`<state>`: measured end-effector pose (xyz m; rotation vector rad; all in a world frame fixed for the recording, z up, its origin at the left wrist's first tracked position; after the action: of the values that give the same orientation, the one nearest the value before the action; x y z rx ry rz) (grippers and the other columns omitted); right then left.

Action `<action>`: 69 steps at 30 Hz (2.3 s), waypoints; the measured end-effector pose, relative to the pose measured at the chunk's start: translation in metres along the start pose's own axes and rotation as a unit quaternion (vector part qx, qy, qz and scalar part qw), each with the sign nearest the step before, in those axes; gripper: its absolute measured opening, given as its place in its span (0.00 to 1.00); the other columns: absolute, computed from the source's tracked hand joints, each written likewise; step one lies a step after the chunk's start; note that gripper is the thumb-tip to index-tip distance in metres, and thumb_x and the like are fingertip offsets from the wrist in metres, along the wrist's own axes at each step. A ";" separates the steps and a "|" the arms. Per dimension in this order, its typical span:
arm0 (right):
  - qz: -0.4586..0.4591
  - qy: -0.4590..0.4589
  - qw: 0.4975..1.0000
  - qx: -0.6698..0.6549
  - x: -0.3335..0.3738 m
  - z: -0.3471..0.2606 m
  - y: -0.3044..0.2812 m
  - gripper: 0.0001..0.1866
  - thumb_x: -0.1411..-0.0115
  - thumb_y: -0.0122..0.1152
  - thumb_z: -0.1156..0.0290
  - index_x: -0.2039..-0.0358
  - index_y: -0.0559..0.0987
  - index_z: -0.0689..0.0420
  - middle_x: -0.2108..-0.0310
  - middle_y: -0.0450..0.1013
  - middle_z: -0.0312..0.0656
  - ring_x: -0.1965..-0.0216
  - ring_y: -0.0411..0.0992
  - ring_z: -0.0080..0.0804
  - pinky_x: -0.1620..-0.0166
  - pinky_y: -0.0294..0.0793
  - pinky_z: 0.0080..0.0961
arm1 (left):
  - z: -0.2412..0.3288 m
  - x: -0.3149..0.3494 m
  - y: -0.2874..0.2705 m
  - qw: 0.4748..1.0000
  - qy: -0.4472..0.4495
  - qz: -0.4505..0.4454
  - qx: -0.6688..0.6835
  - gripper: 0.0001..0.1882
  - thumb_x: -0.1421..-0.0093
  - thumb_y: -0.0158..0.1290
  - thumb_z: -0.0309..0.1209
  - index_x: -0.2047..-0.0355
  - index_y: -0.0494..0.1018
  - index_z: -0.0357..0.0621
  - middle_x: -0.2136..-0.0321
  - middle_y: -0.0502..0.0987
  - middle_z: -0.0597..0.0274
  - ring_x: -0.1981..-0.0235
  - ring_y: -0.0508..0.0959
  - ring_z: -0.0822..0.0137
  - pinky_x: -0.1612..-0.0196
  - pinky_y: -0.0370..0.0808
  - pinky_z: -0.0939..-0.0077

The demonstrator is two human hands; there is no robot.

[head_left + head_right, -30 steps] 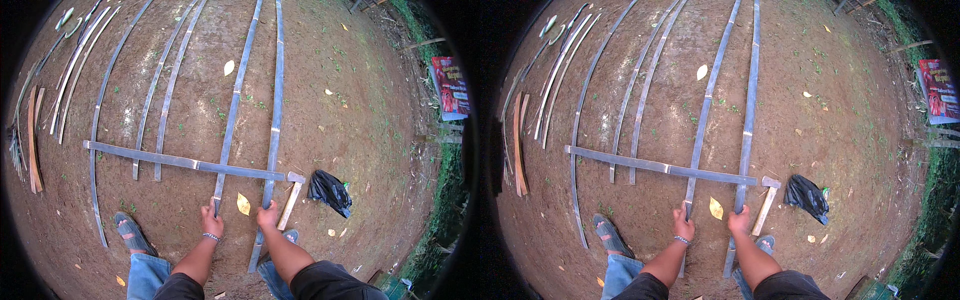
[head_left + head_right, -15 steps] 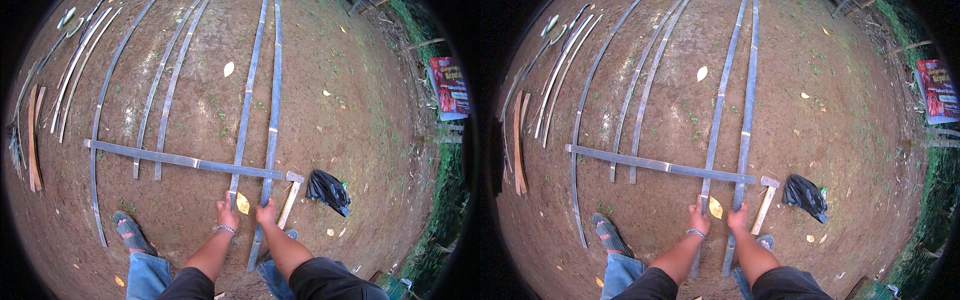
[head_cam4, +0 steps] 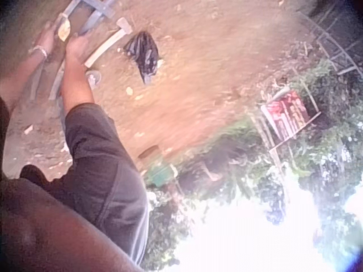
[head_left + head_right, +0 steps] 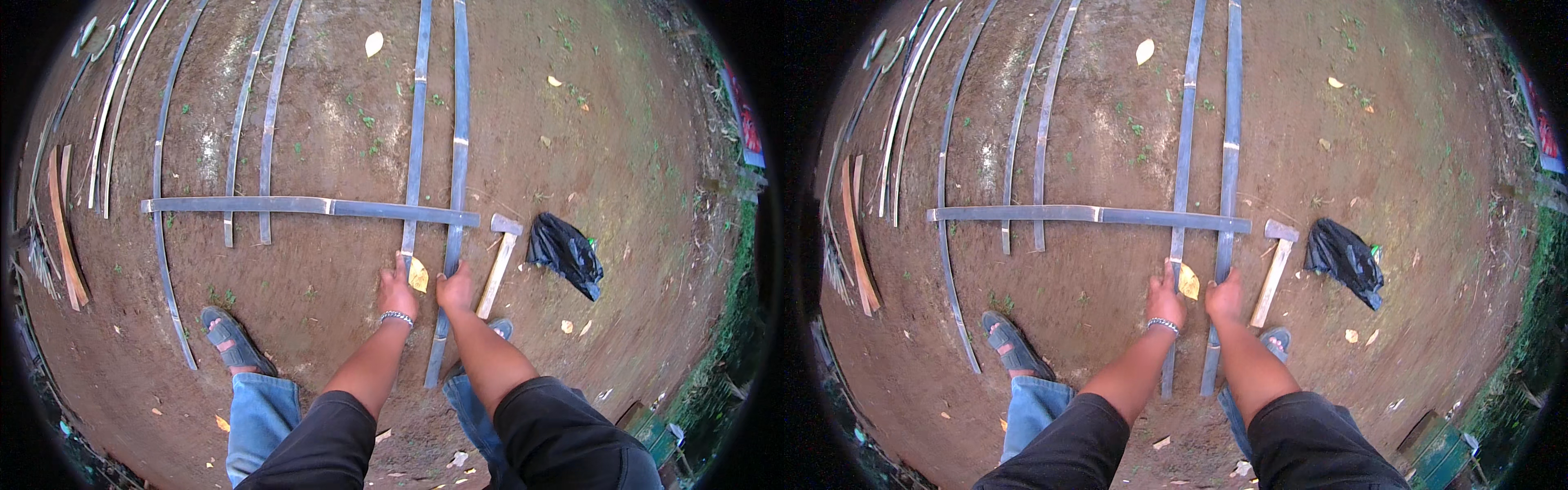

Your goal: The person measures bamboo poles using a tape measure and secures them together with a hammer and nails to form a rectangular frame. They adjust the position of the poles and repeatedly hammer nails into the joints to assemble the structure.

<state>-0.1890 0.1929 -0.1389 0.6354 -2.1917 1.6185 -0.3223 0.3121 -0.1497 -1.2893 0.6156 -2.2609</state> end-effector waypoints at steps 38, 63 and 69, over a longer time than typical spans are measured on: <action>0.052 0.123 0.991 -0.004 -0.041 0.102 -0.084 0.35 0.51 0.69 0.69 0.46 0.61 0.58 0.49 0.68 0.60 0.48 0.69 0.59 0.44 0.69 0.45 | -0.023 0.115 -0.010 0.989 0.079 -0.088 -0.089 0.43 0.46 0.62 0.32 0.32 0.54 0.43 0.44 0.62 0.36 0.44 0.69 0.39 0.42 0.70 0.55; 0.159 0.053 0.983 -0.078 0.043 0.121 -0.355 0.46 0.54 0.75 0.60 0.35 0.63 0.41 0.33 0.51 0.52 0.33 0.51 0.59 0.40 0.64 0.55 | 0.140 0.202 -0.060 0.906 -0.238 -0.138 0.322 0.11 0.34 0.54 0.31 0.54 0.68 0.43 0.70 0.75 0.62 0.66 0.80 0.59 0.65 0.80 0.60; -0.024 0.031 0.997 -0.060 -0.102 0.168 -0.296 0.27 0.47 0.67 0.69 0.45 0.75 0.42 0.44 0.69 0.50 0.45 0.70 0.51 0.46 0.73 0.42 | 0.155 0.221 -0.121 0.912 -0.161 -0.095 0.364 0.08 0.35 0.55 0.30 0.59 0.67 0.46 0.70 0.76 0.60 0.69 0.80 0.64 0.69 0.79 0.67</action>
<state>0.0551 -0.0266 -0.0027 0.5901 -2.1931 1.4512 -0.3074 0.2537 0.1396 -1.2943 -0.4612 -2.0260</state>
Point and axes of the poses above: each hand's wrist, its own x-axis away from the middle knuckle, its own y-axis out of the palm, z = x × y, the point moved 8 cm from there along -x, towards the middle knuckle
